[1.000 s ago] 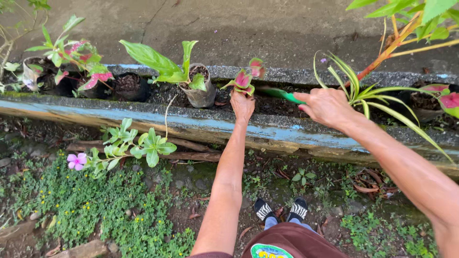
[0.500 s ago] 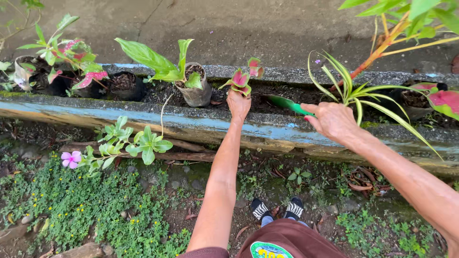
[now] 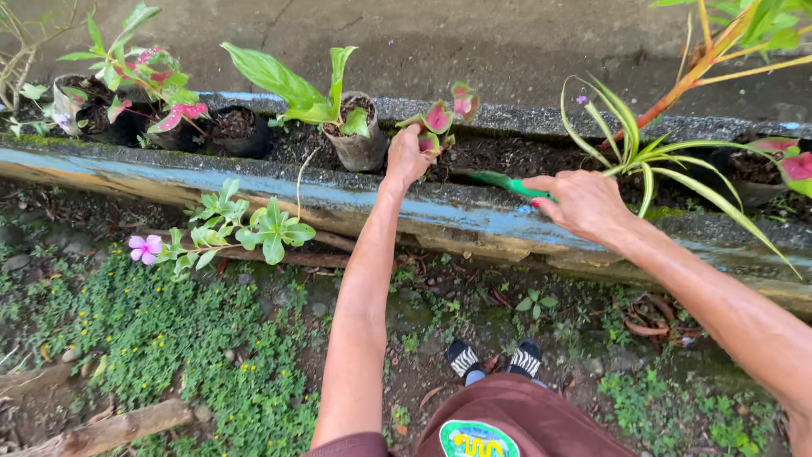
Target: The person uses a small green hand trowel to remove weeds and loosen soil around several potted plants arranged in a long planter. The person works methodically from one end of the planter to the other, clearing debris and small unwanted plants from the soil surface.
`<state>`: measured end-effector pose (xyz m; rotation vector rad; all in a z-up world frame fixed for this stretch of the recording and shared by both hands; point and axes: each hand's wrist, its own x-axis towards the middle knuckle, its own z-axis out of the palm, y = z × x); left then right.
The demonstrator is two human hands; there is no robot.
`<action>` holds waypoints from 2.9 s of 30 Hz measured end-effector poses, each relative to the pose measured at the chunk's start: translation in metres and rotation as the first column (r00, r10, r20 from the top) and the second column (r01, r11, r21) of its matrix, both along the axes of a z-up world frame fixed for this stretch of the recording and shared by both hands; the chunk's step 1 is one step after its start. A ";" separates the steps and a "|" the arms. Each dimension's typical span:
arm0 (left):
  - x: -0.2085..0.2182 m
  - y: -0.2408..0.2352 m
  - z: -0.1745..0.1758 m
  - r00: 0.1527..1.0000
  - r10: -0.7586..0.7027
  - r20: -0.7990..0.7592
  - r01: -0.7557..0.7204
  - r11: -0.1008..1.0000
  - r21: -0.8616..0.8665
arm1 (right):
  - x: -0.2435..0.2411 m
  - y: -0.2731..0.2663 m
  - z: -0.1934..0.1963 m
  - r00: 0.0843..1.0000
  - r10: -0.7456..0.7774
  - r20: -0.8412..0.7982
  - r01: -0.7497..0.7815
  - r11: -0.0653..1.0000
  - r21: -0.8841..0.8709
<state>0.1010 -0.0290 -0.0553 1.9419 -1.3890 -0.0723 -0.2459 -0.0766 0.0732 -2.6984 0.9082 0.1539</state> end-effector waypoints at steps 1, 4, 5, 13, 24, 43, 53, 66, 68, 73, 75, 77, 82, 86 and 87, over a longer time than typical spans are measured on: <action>0.001 -0.003 0.000 1.000 0.015 -0.028 -0.015 1.000 -0.012 | -0.010 -0.005 0.003 0.995 -0.005 0.100 0.005 1.000 -0.001; 0.004 0.003 -0.006 0.993 0.034 -0.116 -0.039 0.998 -0.040 | -0.018 -0.006 0.015 0.987 0.047 0.155 -0.031 0.994 -0.107; 0.004 0.002 -0.007 0.989 0.015 -0.145 -0.024 0.998 -0.064 | -0.023 -0.007 0.023 0.989 0.070 0.132 -0.048 0.985 -0.163; 0.001 0.005 -0.010 0.980 0.017 -0.199 -0.030 0.998 -0.062 | 0.016 0.002 0.006 0.991 0.108 -0.076 -0.116 0.987 -0.111; -0.002 0.035 -0.010 0.990 0.093 -0.111 -0.098 0.994 -0.049 | 0.009 -0.012 0.045 0.936 0.283 -0.211 -0.337 0.895 -0.294; 0.005 0.048 -0.060 0.955 0.282 -0.094 -0.293 0.944 -0.150 | 0.020 -0.015 0.082 0.977 0.089 -0.195 -0.128 0.971 -0.202; -0.094 0.026 -0.005 0.603 0.087 -0.793 -0.324 0.935 -0.144 | 0.070 0.009 0.169 0.957 0.276 0.093 -0.198 0.851 -0.486; -0.064 0.078 0.018 0.998 -0.066 -0.006 0.065 0.990 -0.122 | 0.218 -0.023 0.044 0.950 0.306 -0.070 -0.312 0.903 -0.294; -0.061 0.092 0.012 0.999 -0.027 -0.043 0.022 0.993 -0.118 | 0.197 -0.035 0.042 0.933 0.356 -0.054 -0.356 0.893 -0.275; -0.024 0.089 0.011 0.990 0.123 -0.074 -0.130 0.986 -0.100 | 0.192 -0.044 0.069 0.926 0.367 -0.090 -0.375 0.865 -0.334; -0.015 0.080 0.003 0.989 0.145 0.013 -0.143 0.985 -0.093 | 0.207 -0.045 0.062 0.921 0.390 -0.027 -0.367 0.839 -0.402; -0.009 0.074 -0.002 0.985 0.162 0.055 -0.157 0.983 -0.091 | 0.220 -0.043 0.052 0.919 0.388 -0.071 -0.378 0.812 -0.446; -0.002 0.068 -0.003 0.979 0.202 -0.001 -0.202 0.978 -0.045 | 0.215 -0.040 0.064 0.917 0.368 -0.155 -0.399 0.826 -0.398; 0.001 0.077 -0.005 0.966 0.191 -0.173 -0.213 0.970 -0.120 | 0.219 -0.042 0.079 0.954 0.223 -0.199 -0.271 0.926 -0.263; 0.000 0.076 -0.007 0.967 0.191 -0.169 -0.214 0.968 -0.130 | 0.223 -0.045 0.076 0.959 0.203 -0.199 -0.253 0.927 -0.276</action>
